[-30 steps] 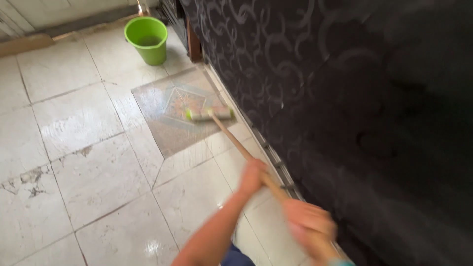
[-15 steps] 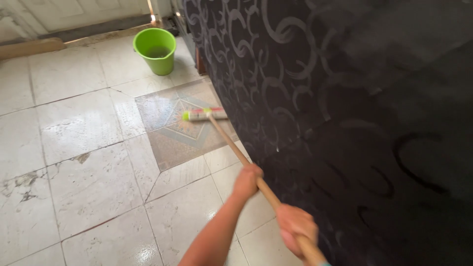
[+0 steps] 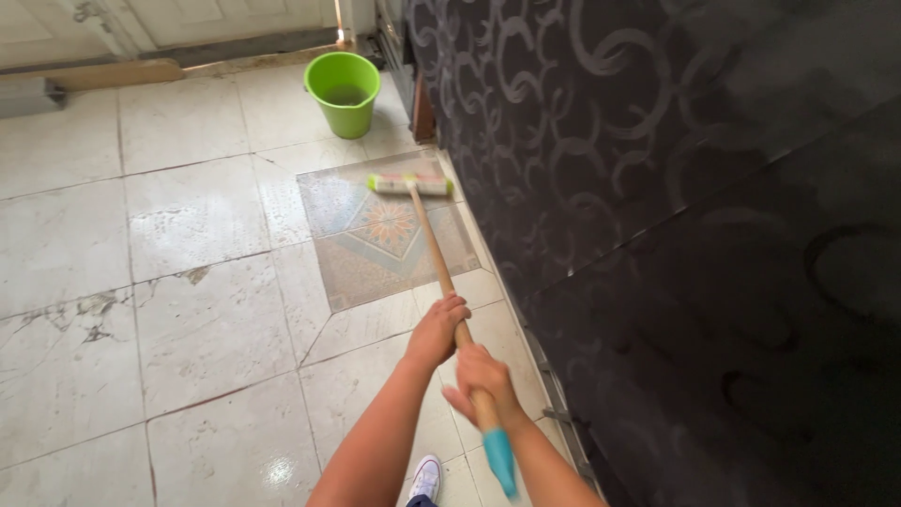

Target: The person sweeps a tiled floor using a broom, pushing debris along the walls, around a parked motorcycle, and toward a green bucket.

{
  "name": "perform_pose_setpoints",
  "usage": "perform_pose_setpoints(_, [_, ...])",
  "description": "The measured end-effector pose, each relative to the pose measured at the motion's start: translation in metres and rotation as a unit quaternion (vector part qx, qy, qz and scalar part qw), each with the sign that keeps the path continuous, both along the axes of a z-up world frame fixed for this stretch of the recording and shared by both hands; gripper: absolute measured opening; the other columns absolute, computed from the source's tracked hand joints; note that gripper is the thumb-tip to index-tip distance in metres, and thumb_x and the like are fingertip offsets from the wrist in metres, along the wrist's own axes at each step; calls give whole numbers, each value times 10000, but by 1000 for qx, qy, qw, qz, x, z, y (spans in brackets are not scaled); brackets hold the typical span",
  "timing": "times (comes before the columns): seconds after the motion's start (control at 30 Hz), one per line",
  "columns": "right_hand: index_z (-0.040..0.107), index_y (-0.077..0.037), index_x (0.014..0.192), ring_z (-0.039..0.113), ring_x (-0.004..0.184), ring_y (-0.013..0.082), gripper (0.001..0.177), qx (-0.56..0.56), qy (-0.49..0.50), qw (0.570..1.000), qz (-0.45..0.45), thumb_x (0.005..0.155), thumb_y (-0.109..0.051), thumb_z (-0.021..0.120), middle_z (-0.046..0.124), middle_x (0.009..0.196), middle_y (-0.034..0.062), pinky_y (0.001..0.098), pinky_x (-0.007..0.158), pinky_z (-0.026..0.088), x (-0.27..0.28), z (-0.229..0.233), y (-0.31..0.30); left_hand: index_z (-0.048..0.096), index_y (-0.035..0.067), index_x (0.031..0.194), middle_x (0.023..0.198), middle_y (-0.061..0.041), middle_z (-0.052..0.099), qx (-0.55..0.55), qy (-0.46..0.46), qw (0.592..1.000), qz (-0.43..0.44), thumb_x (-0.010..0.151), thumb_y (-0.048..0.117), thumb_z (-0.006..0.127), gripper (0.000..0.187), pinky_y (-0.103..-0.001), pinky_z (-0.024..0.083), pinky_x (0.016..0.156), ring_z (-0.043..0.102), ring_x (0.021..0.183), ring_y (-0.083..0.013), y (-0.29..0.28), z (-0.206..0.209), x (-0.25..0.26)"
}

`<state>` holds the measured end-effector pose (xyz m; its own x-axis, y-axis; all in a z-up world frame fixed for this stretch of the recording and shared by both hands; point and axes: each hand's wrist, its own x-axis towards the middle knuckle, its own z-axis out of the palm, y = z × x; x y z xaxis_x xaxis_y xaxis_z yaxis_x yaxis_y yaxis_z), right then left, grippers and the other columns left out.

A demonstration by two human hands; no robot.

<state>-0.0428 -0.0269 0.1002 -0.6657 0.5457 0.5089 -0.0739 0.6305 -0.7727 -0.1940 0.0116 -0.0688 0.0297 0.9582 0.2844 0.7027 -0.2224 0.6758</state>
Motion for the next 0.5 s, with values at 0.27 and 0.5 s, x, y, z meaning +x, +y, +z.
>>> perform_pose_setpoints(0.27, [464, -83, 594, 431, 446, 193, 465, 25, 116, 992, 44, 967, -296, 643, 454, 547, 26, 358, 545, 501, 19, 105, -131, 650, 128, 775, 881, -94, 667, -27, 11, 1000, -10, 665, 150, 730, 138, -430, 556, 803, 651, 953, -307, -84, 15, 31])
perform_pose_setpoints(0.5, [373, -125, 574, 346, 386, 161, 544, 0, 146, 983, 112, 954, -411, 637, 362, 491, -8, 313, 438, 424, 4, 148, -246, 668, 155, 819, 801, 4, 638, -126, 72, 988, 48, 688, 162, 778, 171, -415, 535, 571, 622, 891, -223, -254, 81, 11])
